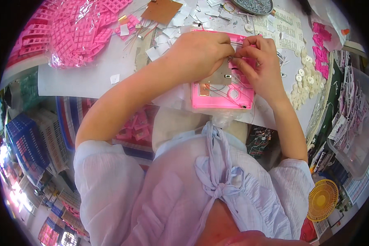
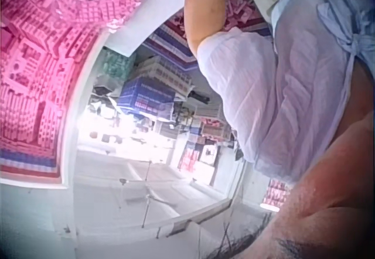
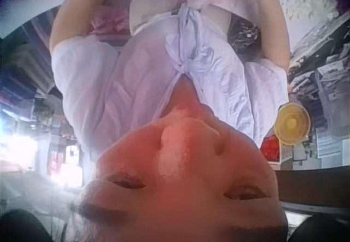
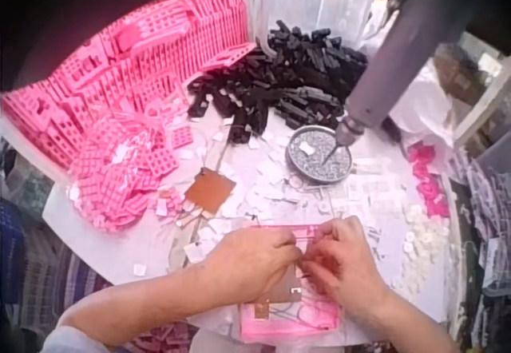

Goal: The user is assembling a pink plastic toy bank by installing internal components and casing using tools.

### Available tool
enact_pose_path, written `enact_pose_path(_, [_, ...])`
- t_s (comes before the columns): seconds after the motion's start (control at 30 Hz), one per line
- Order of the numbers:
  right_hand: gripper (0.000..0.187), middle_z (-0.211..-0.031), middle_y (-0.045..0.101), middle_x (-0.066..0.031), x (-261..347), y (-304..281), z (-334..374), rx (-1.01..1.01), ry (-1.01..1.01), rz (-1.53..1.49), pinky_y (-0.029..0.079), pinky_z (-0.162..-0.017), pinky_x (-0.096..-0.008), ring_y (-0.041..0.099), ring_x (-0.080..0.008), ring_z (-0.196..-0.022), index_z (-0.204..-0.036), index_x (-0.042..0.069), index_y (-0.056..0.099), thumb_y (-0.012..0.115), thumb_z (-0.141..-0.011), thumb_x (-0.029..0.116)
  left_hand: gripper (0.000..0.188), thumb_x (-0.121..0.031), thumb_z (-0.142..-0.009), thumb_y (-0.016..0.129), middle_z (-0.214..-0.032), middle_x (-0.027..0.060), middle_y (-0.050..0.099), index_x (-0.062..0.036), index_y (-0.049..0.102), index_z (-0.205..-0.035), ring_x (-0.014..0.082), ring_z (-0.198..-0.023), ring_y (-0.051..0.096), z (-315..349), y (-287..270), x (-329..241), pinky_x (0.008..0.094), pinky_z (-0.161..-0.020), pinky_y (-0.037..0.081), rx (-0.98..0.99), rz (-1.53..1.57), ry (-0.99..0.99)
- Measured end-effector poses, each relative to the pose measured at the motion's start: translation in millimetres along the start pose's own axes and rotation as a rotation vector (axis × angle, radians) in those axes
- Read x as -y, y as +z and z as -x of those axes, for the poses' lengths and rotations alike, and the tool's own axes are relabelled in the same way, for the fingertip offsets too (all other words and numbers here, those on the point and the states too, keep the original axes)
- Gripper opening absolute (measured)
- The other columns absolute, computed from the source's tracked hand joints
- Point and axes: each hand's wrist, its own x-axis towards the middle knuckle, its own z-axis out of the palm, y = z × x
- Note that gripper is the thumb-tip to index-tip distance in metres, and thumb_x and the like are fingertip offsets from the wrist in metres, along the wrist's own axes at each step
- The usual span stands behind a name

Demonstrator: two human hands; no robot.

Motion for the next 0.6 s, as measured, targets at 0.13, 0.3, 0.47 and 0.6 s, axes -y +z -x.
enact_pose_path(0.13, [0.016,-0.101,0.065,-0.0051,-5,-16,-2,0.102,-0.232,0.060,0.051,-0.083,-0.0390,0.056,-0.0289,-0.096,-0.091,0.009,0.075,0.077,-0.076,0.013,0.018,-0.013,-0.088,0.063,-0.103,0.0017,0.067,-0.0119,0.070,-0.104,0.0248,-0.090,0.067,1,3,1,0.0380,-0.075,0.055,-0.048,0.009,0.006])
enact_pose_path(0.3, [0.021,-0.100,0.067,-0.0026,1,-28,-1,0.139,-0.406,0.157,0.055,-0.077,-0.0367,0.059,-0.0260,-0.093,-0.095,0.010,0.076,0.078,-0.074,0.013,0.018,-0.013,-0.088,0.063,-0.105,0.0015,0.068,-0.0113,0.070,-0.104,0.0250,-0.091,0.067,2,5,1,0.0377,-0.076,0.055,-0.042,0.005,-0.013])
enact_pose_path(0.47, [0.022,-0.101,0.067,-0.0025,7,-28,-6,0.235,-0.336,0.198,0.054,-0.078,-0.0359,0.059,-0.0251,-0.094,-0.097,0.010,0.076,0.077,-0.075,0.014,0.018,-0.013,-0.088,0.063,-0.105,0.0023,0.068,-0.0109,0.070,-0.105,0.0258,-0.091,0.067,3,5,2,0.0382,-0.075,0.055,-0.061,0.023,-0.003])
enact_pose_path(0.6, [0.020,-0.101,0.067,-0.0030,0,-26,-11,0.323,-0.337,0.172,0.054,-0.079,-0.0368,0.059,-0.0258,-0.094,-0.095,0.010,0.076,0.076,-0.076,0.014,0.018,-0.013,-0.088,0.063,-0.105,0.0030,0.068,-0.0106,0.069,-0.104,0.0261,-0.091,0.067,4,7,3,0.0383,-0.075,0.055,-0.097,0.018,0.020])
